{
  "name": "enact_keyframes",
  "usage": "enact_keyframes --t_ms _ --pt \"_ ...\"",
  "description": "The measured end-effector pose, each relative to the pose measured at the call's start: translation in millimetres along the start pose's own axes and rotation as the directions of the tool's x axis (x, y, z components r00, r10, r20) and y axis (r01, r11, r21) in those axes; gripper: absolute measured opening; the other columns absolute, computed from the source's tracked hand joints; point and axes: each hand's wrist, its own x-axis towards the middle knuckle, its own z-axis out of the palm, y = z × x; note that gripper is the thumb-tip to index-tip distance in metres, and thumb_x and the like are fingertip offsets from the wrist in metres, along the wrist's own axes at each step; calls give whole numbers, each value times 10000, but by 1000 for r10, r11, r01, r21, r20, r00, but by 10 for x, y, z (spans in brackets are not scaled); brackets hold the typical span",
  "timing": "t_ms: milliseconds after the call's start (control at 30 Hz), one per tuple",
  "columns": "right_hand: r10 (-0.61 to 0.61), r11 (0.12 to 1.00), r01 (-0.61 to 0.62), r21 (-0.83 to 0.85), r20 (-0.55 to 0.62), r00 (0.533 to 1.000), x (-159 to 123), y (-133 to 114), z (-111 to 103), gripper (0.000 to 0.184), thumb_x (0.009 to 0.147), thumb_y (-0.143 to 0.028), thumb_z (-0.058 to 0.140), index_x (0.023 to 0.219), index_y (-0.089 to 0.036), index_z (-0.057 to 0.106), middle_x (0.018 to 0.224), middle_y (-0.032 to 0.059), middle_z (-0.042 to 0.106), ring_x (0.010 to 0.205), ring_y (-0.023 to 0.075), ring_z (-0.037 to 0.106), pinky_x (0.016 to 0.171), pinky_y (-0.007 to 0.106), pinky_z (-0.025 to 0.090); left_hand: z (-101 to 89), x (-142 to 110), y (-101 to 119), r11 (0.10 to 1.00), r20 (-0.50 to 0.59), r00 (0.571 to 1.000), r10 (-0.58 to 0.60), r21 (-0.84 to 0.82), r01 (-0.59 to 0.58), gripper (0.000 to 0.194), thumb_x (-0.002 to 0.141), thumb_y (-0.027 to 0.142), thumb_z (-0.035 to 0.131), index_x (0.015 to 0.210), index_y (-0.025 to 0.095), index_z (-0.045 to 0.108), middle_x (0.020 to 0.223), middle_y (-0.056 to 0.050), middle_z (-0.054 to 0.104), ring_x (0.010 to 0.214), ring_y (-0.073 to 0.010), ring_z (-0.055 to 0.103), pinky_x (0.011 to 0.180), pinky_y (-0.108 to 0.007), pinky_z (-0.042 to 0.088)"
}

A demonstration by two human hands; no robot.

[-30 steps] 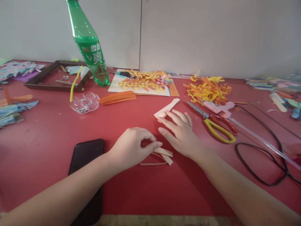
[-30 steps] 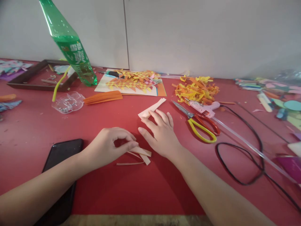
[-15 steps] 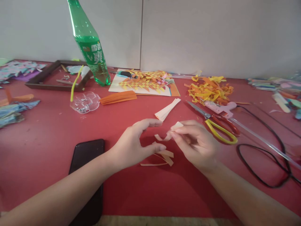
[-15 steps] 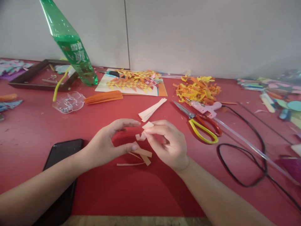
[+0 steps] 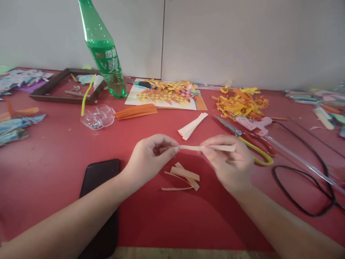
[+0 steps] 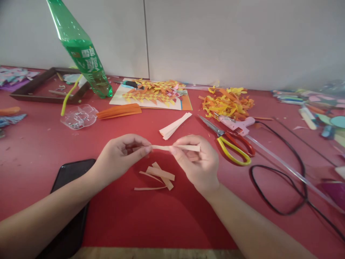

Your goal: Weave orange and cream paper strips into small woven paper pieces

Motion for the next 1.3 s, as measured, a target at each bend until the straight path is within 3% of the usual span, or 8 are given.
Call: enact_keyframes --t_ms 100,333,467,667,867,967,1100,1300 --pt "-67 996 77 -41 194 979 -18 -11 -30 161 793 -140 692 895 -243 622 801 -1 638 676 138 632 612 282 534 -4 -2 -2 1000 8 1000 -12 -5 12 192 796 369 689 848 185 695 847 -46 748 789 -179 699 690 -247 531" --pt "-194 926 341 -162 569 799 10 8 -15 325 818 -162 642 1121 -269 591 992 43 692 887 170 675 773 301 558 -6 -29 -22 997 47 998 33 67 -36 168 833 334 635 889 200 718 922 -50 757 844 -193 709 739 -268 541" --pt "-246 891 407 -201 541 804 27 8 -9 346 852 -136 582 1175 -260 591 1070 71 689 979 192 665 837 338 560 -1 -32 -30 994 65 995 76 70 -81 165 830 301 635 922 203 731 925 -45 757 848 -187 706 747 -260 541" --pt "-259 896 371 -243 392 883 50 -15 -29 139 842 -172 665 944 -266 670 769 7 593 641 124 593 590 263 539 17 -61 -23 999 199 979 52 5 -54 194 850 306 614 947 203 746 912 -47 761 835 -180 704 733 -253 543" --pt "-59 995 85 -55 373 926 10 54 -5 130 857 -216 651 969 -258 600 892 29 620 784 154 646 660 283 566 9 -63 24 997 271 963 9 -71 10 251 889 339 575 993 175 734 923 -61 754 826 -173 700 775 -267 544" --pt "36 998 -16 -62 328 944 -4 45 6 62 870 -216 638 903 -246 594 800 -1 639 715 126 646 643 241 555 -1 -54 40 995 226 974 19 -96 3 348 909 446 532 999 162 712 919 -73 750 831 -174 696 762 -267 545" --pt "77 991 -51 -122 220 973 5 23 1 67 850 -243 666 838 -231 601 760 -1 640 667 122 637 604 229 543 6 -44 -4 986 110 993 33 -164 -15 426 742 422 754 1071 172 648 977 -78 739 823 -183 701 719 -266 569" --pt "82 992 -59 -108 221 972 8 58 -1 81 835 -255 685 840 -228 608 763 0 640 666 120 644 609 225 543 14 -31 -99 989 -41 989 139 -41 -140 219 767 341 744 921 189 708 858 -29 728 821 -137 688 703 -190 557"
